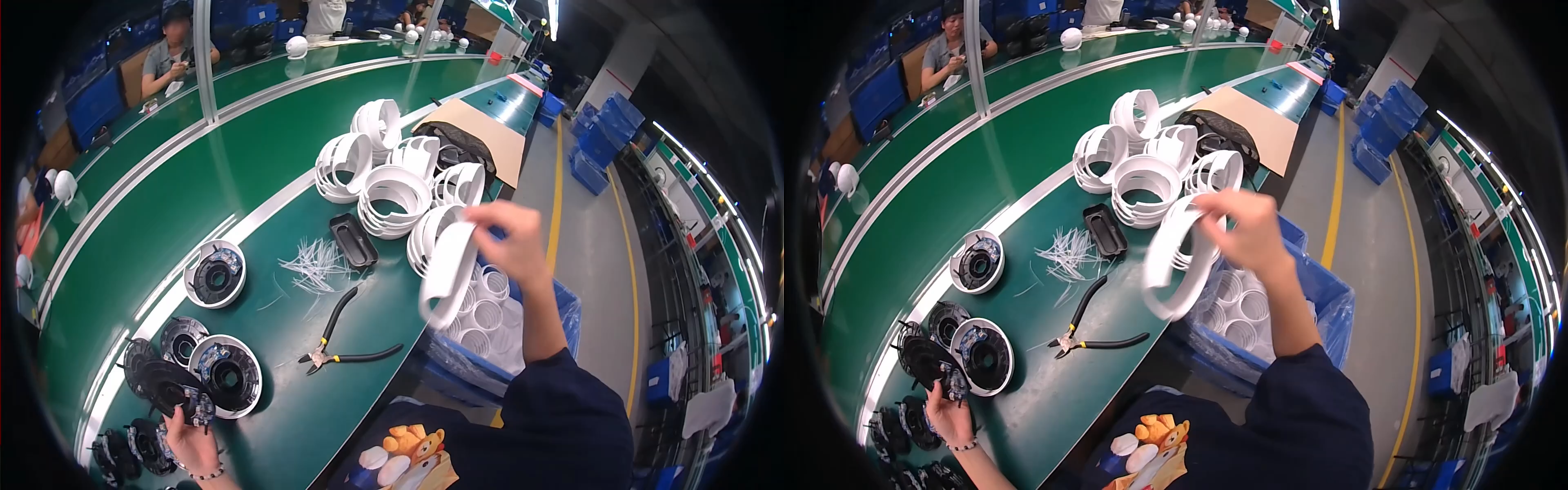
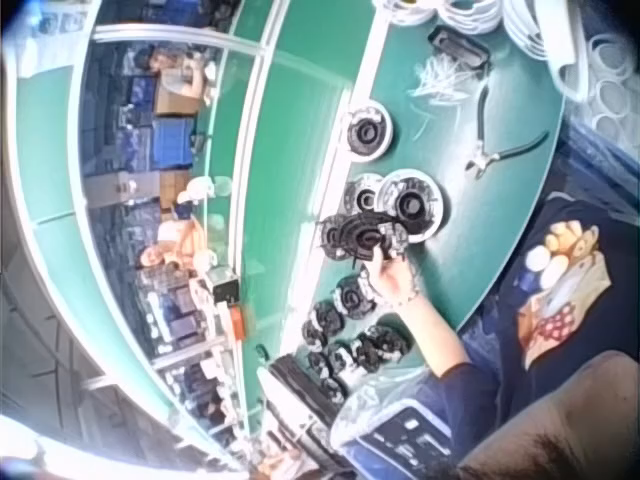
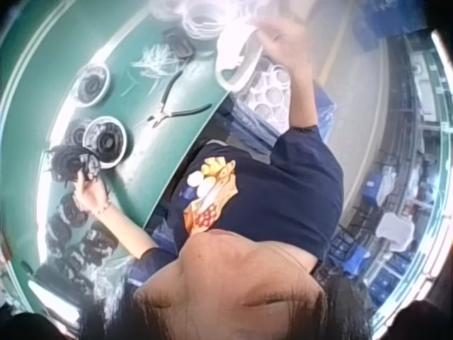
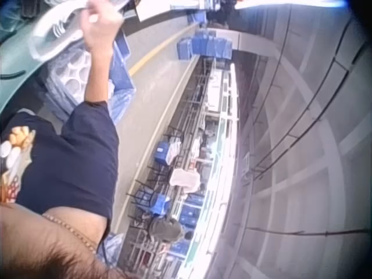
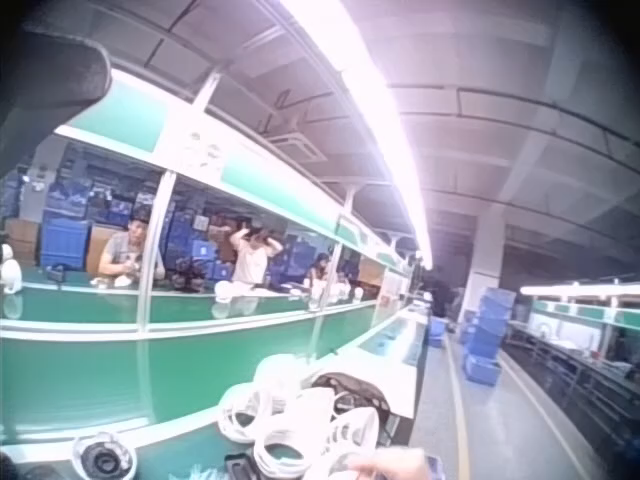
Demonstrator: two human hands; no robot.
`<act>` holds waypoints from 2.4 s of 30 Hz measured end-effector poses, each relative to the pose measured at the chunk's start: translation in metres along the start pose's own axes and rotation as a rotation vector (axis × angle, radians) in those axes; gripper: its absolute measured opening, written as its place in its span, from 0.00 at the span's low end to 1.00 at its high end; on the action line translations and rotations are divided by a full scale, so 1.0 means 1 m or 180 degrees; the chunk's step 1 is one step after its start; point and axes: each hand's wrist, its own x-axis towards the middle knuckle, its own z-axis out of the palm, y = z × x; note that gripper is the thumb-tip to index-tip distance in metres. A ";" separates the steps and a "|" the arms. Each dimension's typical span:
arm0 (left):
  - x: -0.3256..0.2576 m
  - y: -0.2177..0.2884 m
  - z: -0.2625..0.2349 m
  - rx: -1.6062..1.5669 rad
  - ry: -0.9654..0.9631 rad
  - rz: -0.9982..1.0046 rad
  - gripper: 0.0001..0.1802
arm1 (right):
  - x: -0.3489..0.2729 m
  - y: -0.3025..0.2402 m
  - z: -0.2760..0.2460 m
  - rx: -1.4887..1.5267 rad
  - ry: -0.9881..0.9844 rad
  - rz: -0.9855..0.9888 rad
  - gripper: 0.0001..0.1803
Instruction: Assembling electronic internal components into circular light fixture housings on a factory production line.
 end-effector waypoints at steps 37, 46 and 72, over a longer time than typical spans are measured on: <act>-0.006 -0.012 0.037 0.0000 -0.0288 0.0055 0.27 | -0.041 -0.077 0.122 0.0614 -0.2889 -0.0235 0.58; -0.011 -0.026 0.037 0.0427 -0.0065 0.0904 0.29 | -0.017 -0.142 0.144 0.4363 -0.1737 0.0872 0.63; -0.023 -0.011 0.014 0.0424 -0.0744 -0.0289 0.51 | -0.021 -0.213 0.205 0.3544 -0.1200 -0.0940 0.62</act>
